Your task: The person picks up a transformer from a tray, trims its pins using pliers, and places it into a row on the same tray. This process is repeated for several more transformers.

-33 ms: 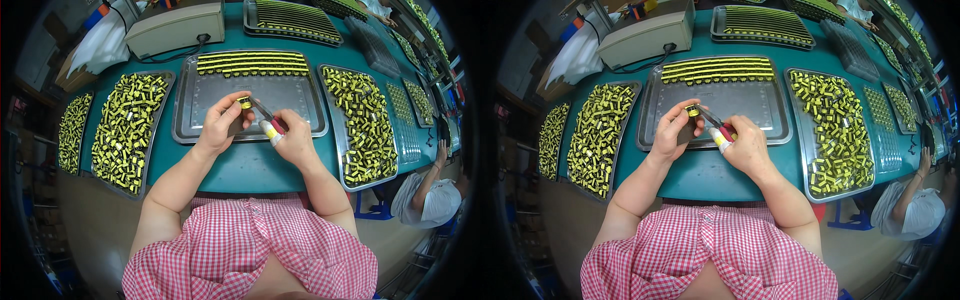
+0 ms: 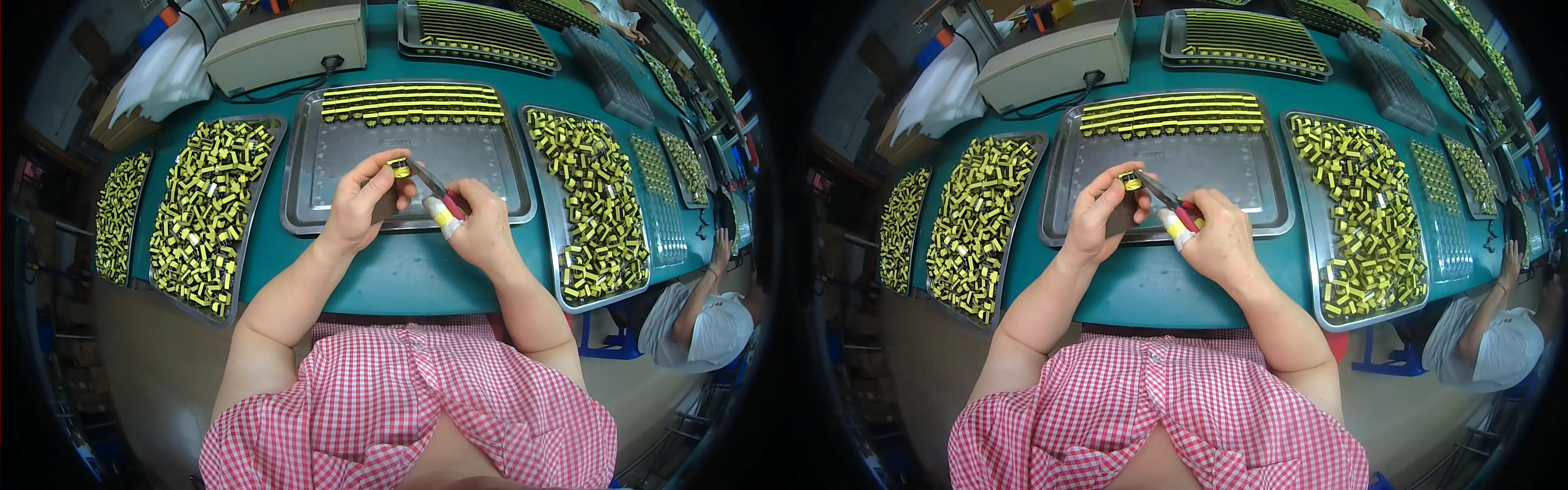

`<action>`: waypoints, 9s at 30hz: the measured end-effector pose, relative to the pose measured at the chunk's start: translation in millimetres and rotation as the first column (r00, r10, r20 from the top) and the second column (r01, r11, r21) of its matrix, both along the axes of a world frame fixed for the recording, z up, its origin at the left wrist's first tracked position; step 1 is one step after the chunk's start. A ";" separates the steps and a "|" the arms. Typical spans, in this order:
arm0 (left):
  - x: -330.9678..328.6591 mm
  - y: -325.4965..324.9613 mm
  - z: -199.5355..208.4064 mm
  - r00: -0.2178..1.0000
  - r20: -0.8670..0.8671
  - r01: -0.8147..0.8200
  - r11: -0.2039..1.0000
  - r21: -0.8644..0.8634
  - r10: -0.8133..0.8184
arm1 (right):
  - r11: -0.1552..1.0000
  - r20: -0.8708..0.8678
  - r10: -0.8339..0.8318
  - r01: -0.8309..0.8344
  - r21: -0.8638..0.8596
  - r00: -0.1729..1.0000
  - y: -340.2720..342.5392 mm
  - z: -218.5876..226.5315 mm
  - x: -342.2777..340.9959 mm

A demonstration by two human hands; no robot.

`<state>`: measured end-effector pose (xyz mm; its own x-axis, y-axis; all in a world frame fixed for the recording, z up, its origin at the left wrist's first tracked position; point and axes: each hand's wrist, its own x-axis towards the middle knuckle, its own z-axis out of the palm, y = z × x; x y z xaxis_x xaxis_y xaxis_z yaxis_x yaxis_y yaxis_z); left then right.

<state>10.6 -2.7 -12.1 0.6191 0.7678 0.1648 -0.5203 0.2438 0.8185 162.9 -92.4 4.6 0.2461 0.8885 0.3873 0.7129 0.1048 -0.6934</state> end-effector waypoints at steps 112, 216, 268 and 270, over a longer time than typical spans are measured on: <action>-17.1 12.4 21.5 0.838 -0.327 -0.077 0.688 0.722 0.437 | 0.994 0.108 0.097 -0.102 0.034 0.989 3.3 -0.1 18.1; -9.0 12.3 2.9 0.916 -0.270 -0.198 0.919 0.340 0.297 | 0.970 0.157 -0.068 0.029 0.241 0.985 9.1 -9.7 8.1; -8.8 12.0 5.5 0.922 -0.229 -0.222 0.909 0.353 0.314 | 0.980 0.242 -0.082 0.034 0.195 0.967 4.5 -4.9 7.5; -10.4 13.1 5.4 0.932 -0.229 -0.204 0.930 0.306 0.280 | 0.982 0.235 -0.079 0.036 0.183 0.969 4.2 -3.7 6.5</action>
<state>0.1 10.4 -6.7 0.4696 0.8481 0.2453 -0.2903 -0.1140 0.9501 169.4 -88.3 0.9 0.1755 0.7879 0.5903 0.8644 0.1637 -0.4754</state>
